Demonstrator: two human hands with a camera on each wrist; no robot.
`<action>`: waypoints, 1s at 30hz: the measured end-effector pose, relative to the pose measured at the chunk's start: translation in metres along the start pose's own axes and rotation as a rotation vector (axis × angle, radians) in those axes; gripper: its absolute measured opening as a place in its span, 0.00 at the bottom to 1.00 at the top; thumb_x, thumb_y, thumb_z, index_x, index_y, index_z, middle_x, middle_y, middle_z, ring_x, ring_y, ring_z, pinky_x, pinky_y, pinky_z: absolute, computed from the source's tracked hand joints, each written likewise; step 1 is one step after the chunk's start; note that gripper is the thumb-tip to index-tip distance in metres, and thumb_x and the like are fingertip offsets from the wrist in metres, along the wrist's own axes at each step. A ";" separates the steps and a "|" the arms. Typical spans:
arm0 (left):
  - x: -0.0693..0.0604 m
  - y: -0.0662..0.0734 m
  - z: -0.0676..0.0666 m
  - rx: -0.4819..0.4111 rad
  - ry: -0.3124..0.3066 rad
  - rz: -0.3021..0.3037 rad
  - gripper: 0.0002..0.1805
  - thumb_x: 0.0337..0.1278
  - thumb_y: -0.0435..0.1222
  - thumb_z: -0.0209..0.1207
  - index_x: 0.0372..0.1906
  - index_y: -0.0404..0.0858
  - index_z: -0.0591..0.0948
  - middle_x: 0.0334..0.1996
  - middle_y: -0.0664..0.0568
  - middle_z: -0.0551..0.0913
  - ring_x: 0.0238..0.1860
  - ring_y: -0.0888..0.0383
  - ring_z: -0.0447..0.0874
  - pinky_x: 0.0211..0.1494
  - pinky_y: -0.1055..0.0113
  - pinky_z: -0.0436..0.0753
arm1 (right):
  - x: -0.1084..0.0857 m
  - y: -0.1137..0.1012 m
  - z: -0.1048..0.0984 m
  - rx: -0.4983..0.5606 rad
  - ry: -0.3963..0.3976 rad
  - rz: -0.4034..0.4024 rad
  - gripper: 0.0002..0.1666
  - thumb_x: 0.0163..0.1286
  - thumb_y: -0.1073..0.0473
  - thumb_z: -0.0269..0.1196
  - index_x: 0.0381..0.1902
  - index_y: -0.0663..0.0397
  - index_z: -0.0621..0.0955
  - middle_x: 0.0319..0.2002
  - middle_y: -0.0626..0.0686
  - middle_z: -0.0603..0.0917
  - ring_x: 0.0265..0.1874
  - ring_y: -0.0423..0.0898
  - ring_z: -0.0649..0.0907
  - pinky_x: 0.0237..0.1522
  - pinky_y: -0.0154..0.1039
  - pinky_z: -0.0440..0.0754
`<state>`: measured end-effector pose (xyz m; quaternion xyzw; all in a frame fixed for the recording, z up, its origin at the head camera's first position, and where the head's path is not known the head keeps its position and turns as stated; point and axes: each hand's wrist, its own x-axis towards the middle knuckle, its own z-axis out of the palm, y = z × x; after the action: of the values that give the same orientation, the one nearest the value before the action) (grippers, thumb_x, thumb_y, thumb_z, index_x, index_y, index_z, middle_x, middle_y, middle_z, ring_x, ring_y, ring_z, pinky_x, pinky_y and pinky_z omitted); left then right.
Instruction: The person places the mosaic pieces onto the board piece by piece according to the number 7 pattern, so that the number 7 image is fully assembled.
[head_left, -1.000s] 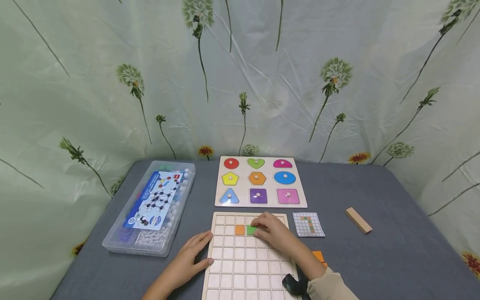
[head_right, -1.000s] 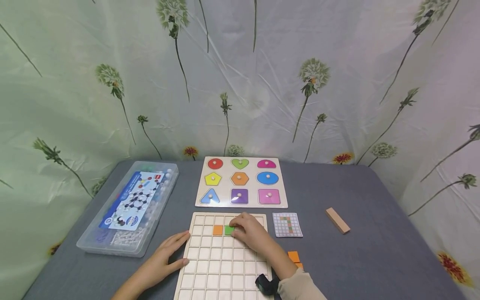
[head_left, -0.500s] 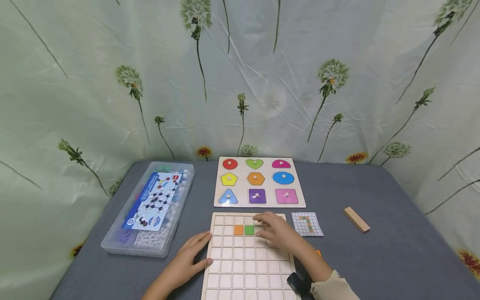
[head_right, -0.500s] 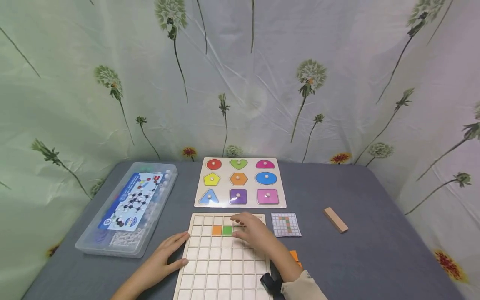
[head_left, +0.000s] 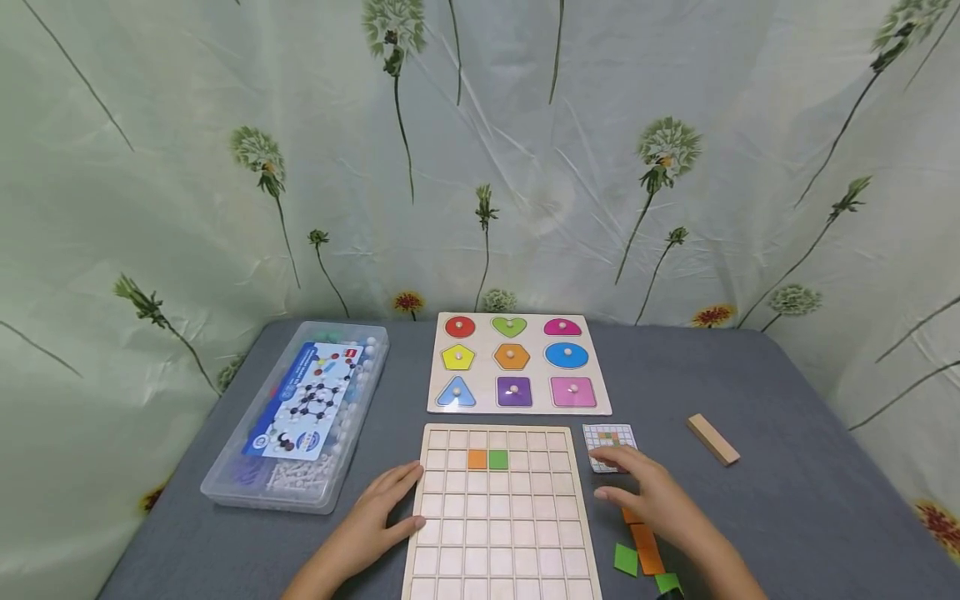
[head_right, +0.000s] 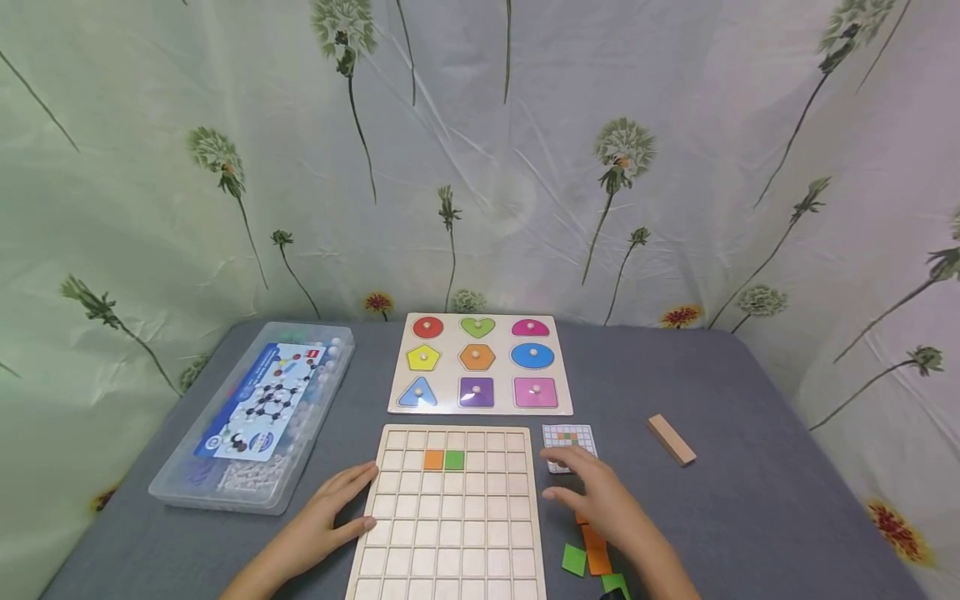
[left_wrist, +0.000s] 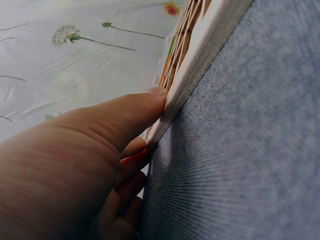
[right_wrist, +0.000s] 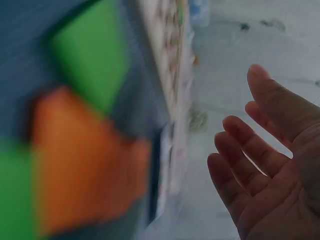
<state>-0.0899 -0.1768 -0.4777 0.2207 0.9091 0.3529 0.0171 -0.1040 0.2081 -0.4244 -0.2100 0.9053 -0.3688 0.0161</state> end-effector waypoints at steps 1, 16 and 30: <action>0.000 0.000 0.000 0.002 0.002 0.001 0.36 0.54 0.52 0.56 0.64 0.36 0.65 0.61 0.47 0.65 0.61 0.45 0.59 0.55 0.44 0.63 | -0.004 0.004 -0.001 -0.015 0.001 0.016 0.28 0.55 0.53 0.65 0.53 0.58 0.75 0.50 0.54 0.75 0.47 0.54 0.76 0.43 0.48 0.75; 0.000 0.001 -0.001 0.006 0.001 -0.005 0.36 0.53 0.51 0.57 0.63 0.35 0.66 0.61 0.45 0.65 0.61 0.44 0.59 0.55 0.43 0.62 | -0.022 0.030 0.004 -0.037 -0.093 0.212 0.23 0.53 0.55 0.67 0.46 0.54 0.77 0.39 0.47 0.74 0.31 0.38 0.72 0.29 0.32 0.74; 0.000 0.002 -0.001 -0.004 -0.012 -0.013 0.37 0.53 0.51 0.57 0.63 0.34 0.65 0.61 0.44 0.65 0.61 0.43 0.58 0.55 0.42 0.61 | -0.019 0.017 0.012 -0.083 -0.089 0.272 0.17 0.46 0.61 0.71 0.33 0.56 0.76 0.32 0.48 0.70 0.29 0.41 0.71 0.30 0.34 0.73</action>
<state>-0.0900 -0.1764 -0.4754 0.2167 0.9096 0.3535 0.0253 -0.0903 0.2187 -0.4465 -0.1022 0.9383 -0.3159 0.0973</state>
